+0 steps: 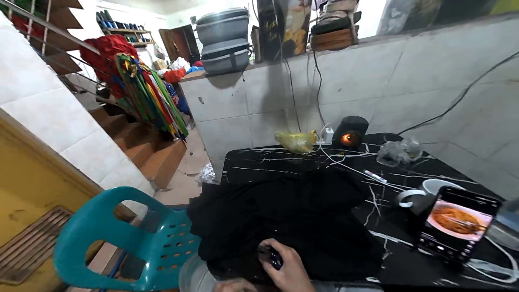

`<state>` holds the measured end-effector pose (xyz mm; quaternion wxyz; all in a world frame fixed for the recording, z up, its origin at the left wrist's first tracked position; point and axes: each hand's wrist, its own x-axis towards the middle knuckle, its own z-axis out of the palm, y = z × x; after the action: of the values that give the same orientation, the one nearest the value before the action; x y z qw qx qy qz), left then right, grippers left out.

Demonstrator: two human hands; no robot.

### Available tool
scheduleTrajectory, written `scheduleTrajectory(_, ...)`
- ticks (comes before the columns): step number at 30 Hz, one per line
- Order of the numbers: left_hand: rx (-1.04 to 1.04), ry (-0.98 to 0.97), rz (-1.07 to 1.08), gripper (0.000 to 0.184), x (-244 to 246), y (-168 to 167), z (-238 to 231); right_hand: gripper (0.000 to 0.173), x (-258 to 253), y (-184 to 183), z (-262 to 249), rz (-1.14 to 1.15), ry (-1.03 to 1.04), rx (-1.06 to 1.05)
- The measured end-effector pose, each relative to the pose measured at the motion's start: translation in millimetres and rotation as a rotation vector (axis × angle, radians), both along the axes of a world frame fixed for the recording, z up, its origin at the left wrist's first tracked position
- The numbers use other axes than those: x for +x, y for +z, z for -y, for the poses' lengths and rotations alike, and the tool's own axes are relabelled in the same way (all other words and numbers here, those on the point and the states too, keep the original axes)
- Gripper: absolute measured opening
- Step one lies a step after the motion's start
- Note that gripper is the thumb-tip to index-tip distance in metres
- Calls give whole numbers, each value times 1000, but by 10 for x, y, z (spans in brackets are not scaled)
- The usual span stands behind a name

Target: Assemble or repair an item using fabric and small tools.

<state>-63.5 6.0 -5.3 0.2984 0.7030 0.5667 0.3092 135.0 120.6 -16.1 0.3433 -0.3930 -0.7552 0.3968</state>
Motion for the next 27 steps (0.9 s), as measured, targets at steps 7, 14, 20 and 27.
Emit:
scheduleTrajectory(7, 408, 273, -88, 15, -245, 276, -243, 28, -55, -4, 65, -89, 16, -47)
scheduleTrajectory(14, 276, 146, -369, 32, -275, 177, -527, 54, -165, -46, 235, -129, -82, -125)
scheduleTrajectory(20, 319, 160, -338, 18, -328, 148, -529, 31, -157, -100, 243, -140, -121, -139)
scheduleTrajectory(27, 405, 169, -200, 12, -124, -76, -452, 23, -182, -102, 289, -215, -105, -111)
